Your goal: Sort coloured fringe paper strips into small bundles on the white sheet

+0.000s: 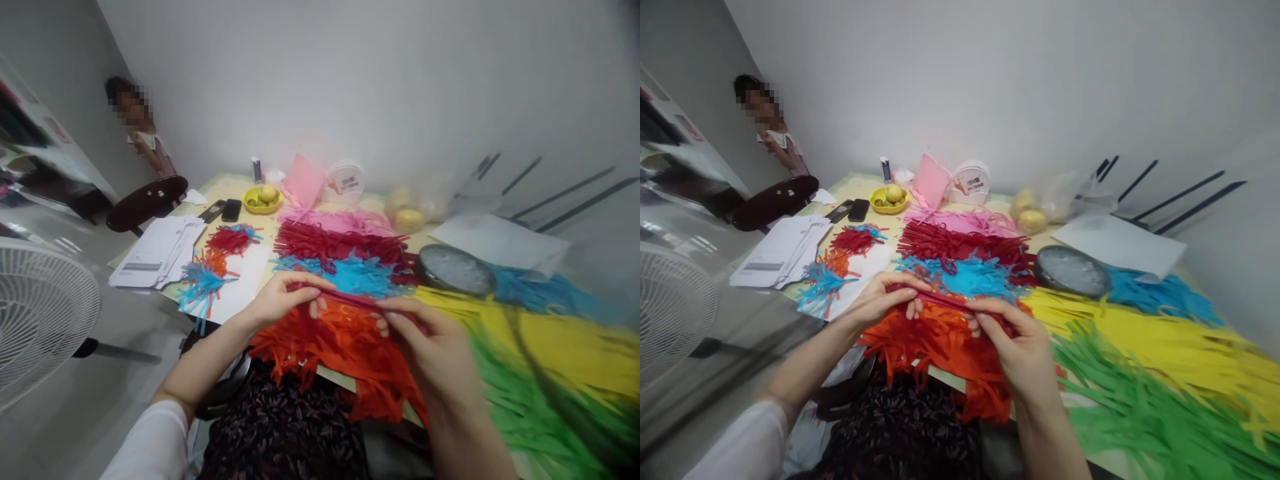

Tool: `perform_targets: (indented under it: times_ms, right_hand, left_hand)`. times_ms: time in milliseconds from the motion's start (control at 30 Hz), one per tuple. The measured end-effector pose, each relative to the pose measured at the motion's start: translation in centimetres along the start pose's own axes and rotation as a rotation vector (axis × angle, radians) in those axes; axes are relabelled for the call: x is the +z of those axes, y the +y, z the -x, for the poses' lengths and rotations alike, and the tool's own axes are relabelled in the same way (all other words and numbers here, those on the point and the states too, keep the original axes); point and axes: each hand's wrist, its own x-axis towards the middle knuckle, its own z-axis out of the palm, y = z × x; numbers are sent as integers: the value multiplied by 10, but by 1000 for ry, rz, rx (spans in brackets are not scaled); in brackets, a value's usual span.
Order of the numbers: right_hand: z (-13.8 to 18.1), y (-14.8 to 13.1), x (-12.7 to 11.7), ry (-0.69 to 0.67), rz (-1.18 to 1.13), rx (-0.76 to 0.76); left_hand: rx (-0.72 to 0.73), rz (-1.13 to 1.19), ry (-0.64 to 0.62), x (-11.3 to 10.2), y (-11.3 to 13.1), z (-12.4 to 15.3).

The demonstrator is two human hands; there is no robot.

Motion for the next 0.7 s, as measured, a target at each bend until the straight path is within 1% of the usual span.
perform_targets:
  times_ms: [100,200,267,367,467,533,600,633,700]
  right_hand:
    - [-1,3,3,-1,-84,-10]
    - [-2,4,4,-9,-93,-24]
    - [-2,4,4,-20,-45,-44]
    - [-2,1,3,-2,124,-82]
    - [0,-3,4,37,331,-110]
    - [1,-5,5,31,429,-130]
    - [1,-5,6,18,495,-149]
    - [1,-4,6,16,515,-152]
    - [0,-3,7,20,505,-136]
  left_hand:
    - [21,63,8,0,-2,0]
    - [25,96,17,0,-2,-1]
    - [14,89,10,-1,-1,-1]
    - [7,15,-6,-1,0,1]
    - [79,-156,8,1,3,5]
    - [168,-384,56,2,6,8]
    - [244,-626,103,3,8,10]
    - [265,-710,118,3,9,10]
    - [272,-765,128,3,8,10]
